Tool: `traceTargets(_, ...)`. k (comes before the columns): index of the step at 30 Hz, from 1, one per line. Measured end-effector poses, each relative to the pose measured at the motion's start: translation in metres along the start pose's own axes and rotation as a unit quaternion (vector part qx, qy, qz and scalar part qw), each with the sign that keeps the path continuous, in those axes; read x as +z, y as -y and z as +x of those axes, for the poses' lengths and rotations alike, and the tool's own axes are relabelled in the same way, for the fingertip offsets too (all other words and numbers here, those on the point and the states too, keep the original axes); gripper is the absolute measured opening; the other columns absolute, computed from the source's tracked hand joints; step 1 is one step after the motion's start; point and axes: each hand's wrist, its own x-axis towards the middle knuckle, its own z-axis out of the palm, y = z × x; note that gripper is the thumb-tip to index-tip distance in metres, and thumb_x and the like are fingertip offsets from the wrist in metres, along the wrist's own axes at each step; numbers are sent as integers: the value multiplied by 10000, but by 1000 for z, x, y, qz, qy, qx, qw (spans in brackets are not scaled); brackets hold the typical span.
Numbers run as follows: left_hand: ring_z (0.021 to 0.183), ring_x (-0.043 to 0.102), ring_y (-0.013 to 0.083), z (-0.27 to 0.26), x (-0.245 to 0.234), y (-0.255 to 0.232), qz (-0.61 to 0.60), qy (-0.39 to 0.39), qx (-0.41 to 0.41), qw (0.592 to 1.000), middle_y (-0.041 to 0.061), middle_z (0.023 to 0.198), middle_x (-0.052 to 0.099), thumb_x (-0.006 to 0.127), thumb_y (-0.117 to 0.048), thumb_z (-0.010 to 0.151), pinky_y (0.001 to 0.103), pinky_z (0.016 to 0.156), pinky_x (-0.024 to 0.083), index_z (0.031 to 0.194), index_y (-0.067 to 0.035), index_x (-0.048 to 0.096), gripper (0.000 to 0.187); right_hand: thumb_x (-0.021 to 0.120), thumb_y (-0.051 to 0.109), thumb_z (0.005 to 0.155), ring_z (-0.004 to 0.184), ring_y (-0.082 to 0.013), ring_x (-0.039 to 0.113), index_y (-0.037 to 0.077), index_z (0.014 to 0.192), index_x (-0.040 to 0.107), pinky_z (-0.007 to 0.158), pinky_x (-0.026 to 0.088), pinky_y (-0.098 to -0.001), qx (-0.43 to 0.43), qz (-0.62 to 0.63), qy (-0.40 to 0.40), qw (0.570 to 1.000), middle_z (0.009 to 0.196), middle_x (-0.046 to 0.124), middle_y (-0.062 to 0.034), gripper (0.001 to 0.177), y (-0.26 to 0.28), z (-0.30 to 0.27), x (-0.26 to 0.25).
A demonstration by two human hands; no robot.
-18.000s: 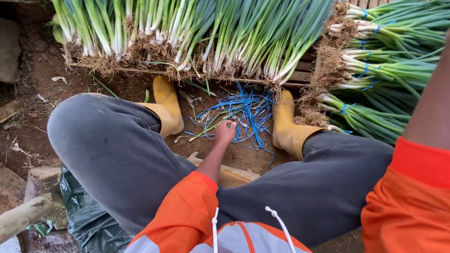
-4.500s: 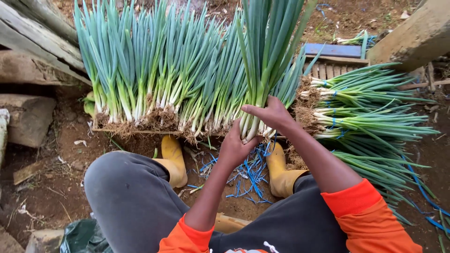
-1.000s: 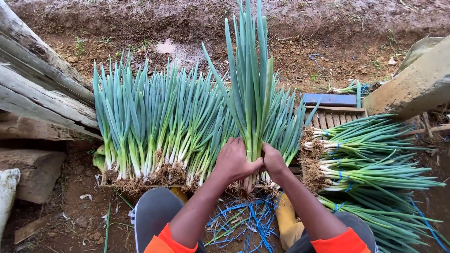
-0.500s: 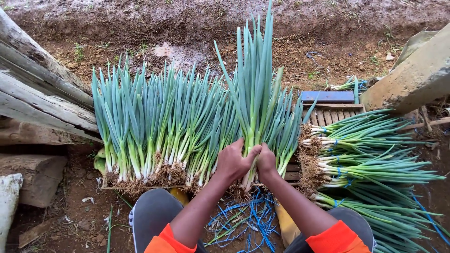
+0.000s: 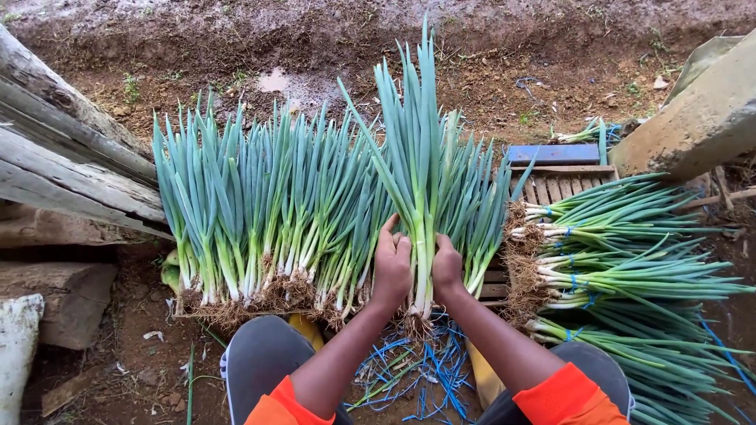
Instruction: Bundling harvested green onions into bunches using blue plastic twine
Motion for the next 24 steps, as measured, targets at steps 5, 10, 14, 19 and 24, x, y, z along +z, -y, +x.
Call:
traceTargets(5,624,324,-9,3,-4,9,52,-27,12,998,-98,743,335,411,-13,1000,145,541,284,1498,60,348,508,523,393,1018,1475,-328,390,-34,1480,521,1242,251,-448,-40,-25,5,999,1544,464,-247,628,20,-27,14)
traceTargets(10,577,333,13,10,-13,27,83,-44,33,995,-89,683,339,410,-60,1038,164,518,302,1426,13,417,395,483,461,1056,1499,-297,331,-47,1523,445,1262,210,-454,-78,4,45,996,1573,413,-226,691,-3,3,5)
traceTargets(14,534,382,41,16,-15,36,111,-66,46,990,-63,663,391,426,-75,1015,203,513,344,1369,7,470,365,470,526,1072,1324,-194,499,36,1447,561,1203,334,-428,-74,15,94,993,1424,548,-129,624,-14,23,-3)
traceTargets(19,477,507,119,26,-23,45,200,-72,94,973,22,632,524,471,-100,982,292,501,415,1294,-69,534,320,735,472,940,629,-167,639,25,821,746,637,562,-344,-50,-15,175,983,734,696,-113,463,27,-19,17)
traceTargets(24,481,619,282,29,-29,53,248,-75,124,958,90,678,636,493,-142,956,408,515,471,1165,-139,543,214,794,406,885,618,-179,644,-4,850,750,644,568,-357,-21,15,184,983,730,700,-126,413,58,-70,30)
